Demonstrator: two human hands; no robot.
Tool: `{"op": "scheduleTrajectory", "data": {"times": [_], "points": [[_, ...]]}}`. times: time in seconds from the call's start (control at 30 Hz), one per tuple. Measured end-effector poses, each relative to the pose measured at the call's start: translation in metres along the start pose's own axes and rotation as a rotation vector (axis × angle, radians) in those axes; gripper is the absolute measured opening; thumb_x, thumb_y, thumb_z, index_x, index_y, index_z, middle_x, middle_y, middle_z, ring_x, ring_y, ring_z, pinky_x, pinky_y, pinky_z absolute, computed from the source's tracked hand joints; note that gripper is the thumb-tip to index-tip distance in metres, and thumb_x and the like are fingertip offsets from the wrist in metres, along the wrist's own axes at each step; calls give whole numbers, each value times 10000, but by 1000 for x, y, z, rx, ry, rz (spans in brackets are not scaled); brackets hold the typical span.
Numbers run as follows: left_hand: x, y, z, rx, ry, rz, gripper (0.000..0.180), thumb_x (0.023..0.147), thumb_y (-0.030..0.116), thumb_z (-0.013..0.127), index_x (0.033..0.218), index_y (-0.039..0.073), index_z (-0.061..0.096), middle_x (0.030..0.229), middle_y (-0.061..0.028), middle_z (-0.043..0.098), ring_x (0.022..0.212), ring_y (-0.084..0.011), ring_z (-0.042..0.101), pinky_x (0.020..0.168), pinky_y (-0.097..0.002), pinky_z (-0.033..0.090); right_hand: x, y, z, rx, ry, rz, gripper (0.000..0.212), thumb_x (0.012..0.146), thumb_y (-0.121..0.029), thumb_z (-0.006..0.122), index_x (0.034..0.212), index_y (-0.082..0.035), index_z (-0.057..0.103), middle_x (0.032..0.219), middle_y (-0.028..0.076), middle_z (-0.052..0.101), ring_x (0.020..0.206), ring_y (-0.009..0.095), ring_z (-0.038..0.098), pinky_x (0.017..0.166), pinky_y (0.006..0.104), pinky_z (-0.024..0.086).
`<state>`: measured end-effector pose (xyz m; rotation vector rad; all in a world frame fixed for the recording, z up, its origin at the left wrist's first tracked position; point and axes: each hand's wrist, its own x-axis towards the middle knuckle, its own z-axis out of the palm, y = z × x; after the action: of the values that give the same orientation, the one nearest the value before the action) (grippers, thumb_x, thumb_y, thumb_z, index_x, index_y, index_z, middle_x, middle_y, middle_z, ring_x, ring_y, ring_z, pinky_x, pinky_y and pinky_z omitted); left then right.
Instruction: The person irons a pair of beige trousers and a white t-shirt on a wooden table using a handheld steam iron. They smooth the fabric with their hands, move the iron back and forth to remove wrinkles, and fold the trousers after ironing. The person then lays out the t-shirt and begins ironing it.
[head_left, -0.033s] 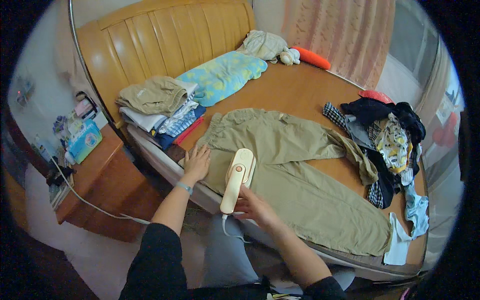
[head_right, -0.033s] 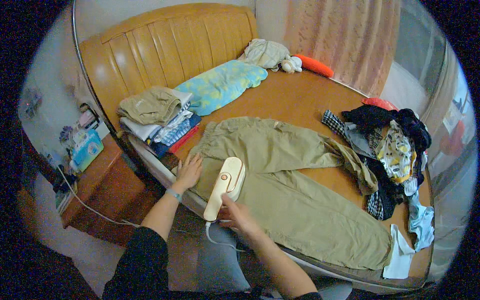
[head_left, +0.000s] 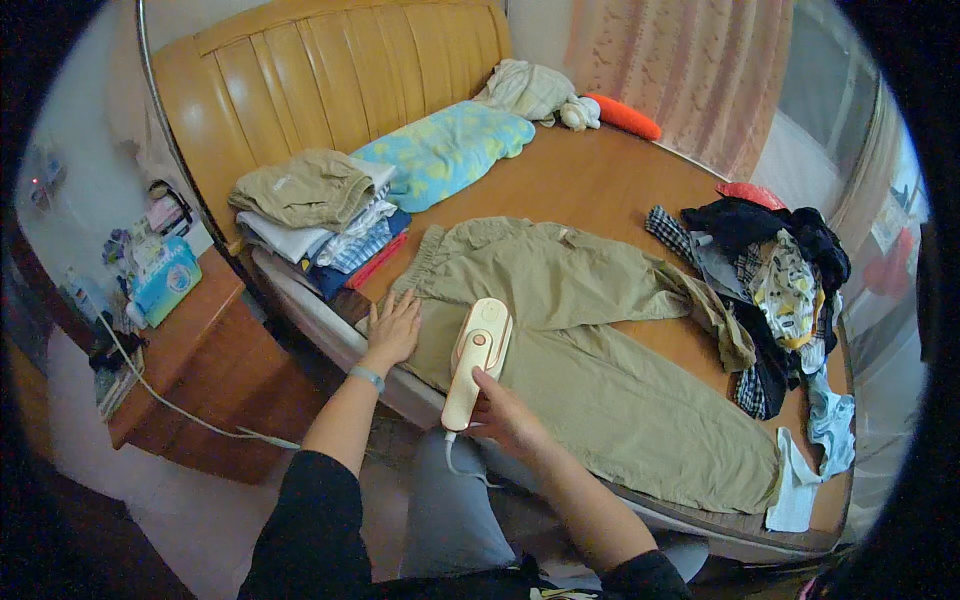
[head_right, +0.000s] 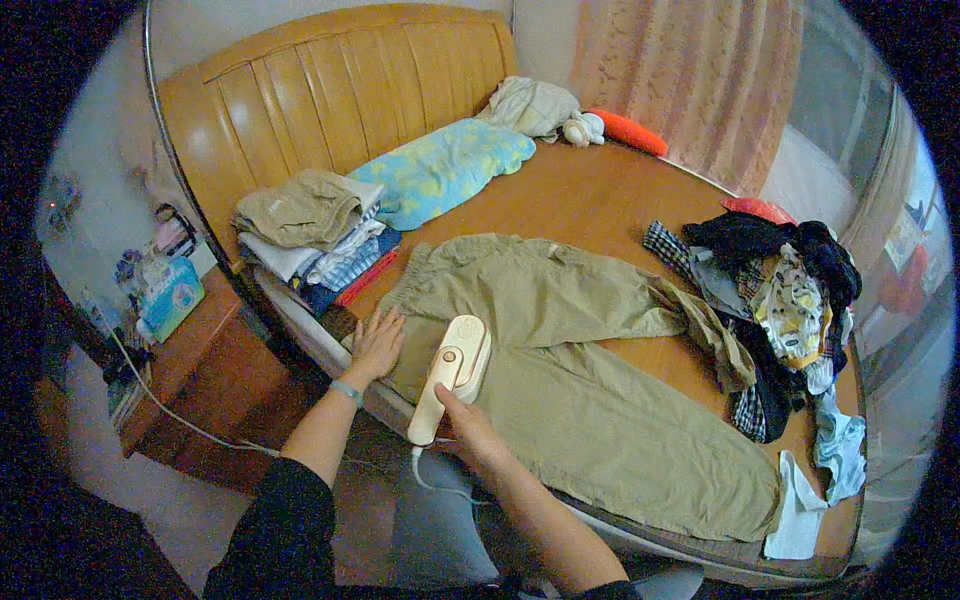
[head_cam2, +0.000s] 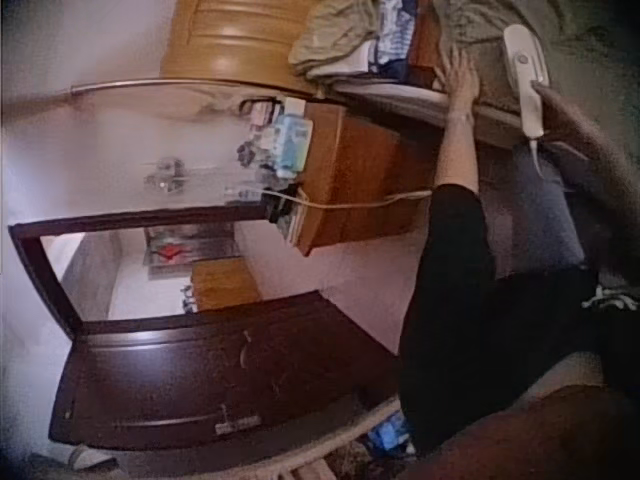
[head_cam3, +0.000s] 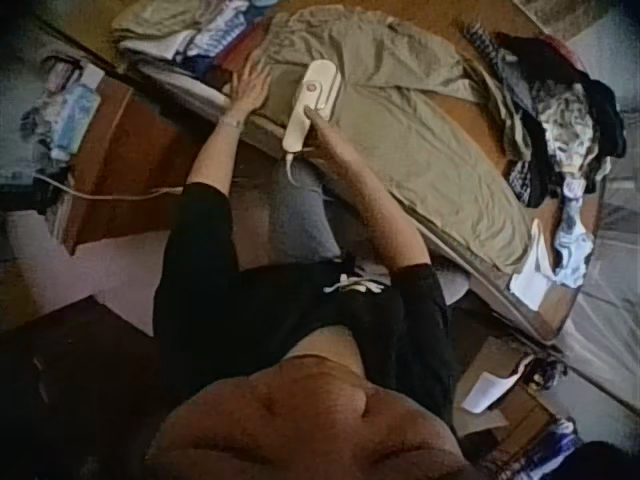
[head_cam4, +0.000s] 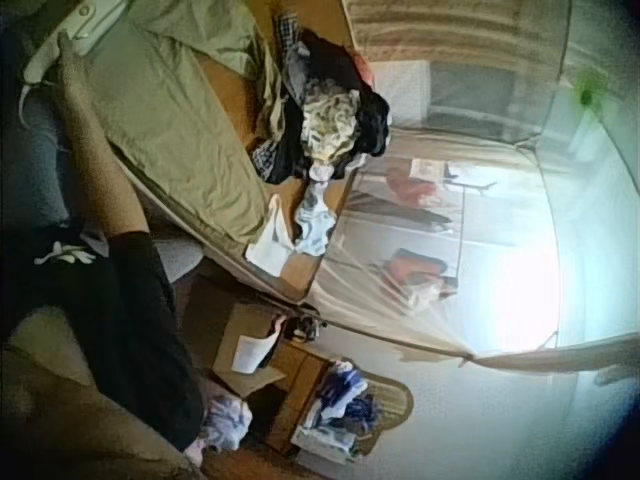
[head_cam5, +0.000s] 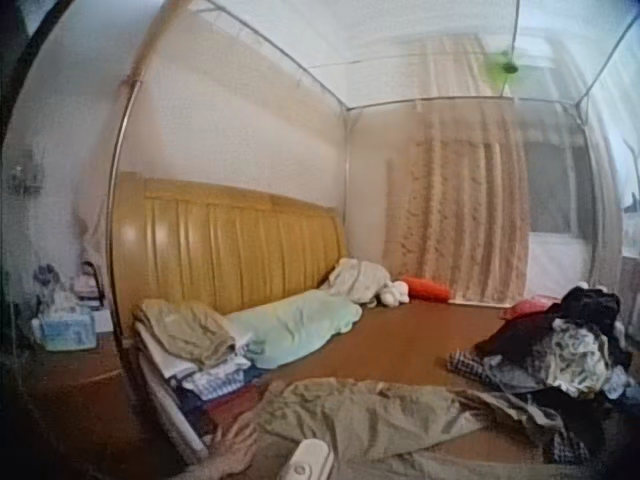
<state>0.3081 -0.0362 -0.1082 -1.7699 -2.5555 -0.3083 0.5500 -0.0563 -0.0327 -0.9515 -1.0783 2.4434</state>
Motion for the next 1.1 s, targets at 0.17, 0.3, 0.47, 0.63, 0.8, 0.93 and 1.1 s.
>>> {"op": "scheduleTrajectory", "data": {"times": [0.17,0.3,0.47,0.63,0.8,0.93,1.1], "points": [[-2,-1,5,13,40,-2,412,886,281,322,1280,172,373,1375,30,277,1284,-223,199,1035,-471,128,35,8,30,265,133,-111,270,814,-248,564,900,-19,448,737,97,524,617,209,567,522,350,501],[-2,-7,6,-38,87,-20,426,865,235,360,1285,163,364,1370,23,290,1277,-219,220,1038,-454,133,35,3,36,88,136,-86,274,802,-263,571,845,-16,460,651,76,526,482,168,544,421,314,482],[1,-13,12,-201,203,6,456,822,130,398,1276,152,372,1356,-26,315,1271,-219,234,1043,-434,142,49,-4,30,20,-15,18,260,807,-277,567,856,-42,468,626,55,536,454,150,538,395,286,470],[1,-2,1,-54,61,-39,384,867,200,362,1238,128,431,1369,-40,288,1278,-224,214,1043,-444,126,10,-9,3,30,88,33,233,808,-265,560,872,-53,489,637,26,513,455,118,508,389,258,440],[-2,-4,-1,-17,52,-26,390,878,219,342,1249,122,417,1374,-49,274,1281,-236,202,1041,-454,127,-76,-3,-71,24,315,42,277,799,-291,568,920,-50,503,632,23,511,453,128,494,384,258,418],[-1,-5,3,1,53,-16,389,881,223,340,1248,119,416,1376,-50,267,1281,-242,201,1042,-452,126,-165,-2,-130,158,538,-52,226,798,-261,554,884,-67,477,604,30,504,424,136,482,375,264,422],[4,-11,10,25,38,-15,394,885,232,326,1255,122,406,1377,-49,266,1283,-240,195,1046,-444,115,-251,6,-196,280,717,-231,259,814,-288,509,886,-48,444,633,47,489,419,150,443,374,284,386]]}}
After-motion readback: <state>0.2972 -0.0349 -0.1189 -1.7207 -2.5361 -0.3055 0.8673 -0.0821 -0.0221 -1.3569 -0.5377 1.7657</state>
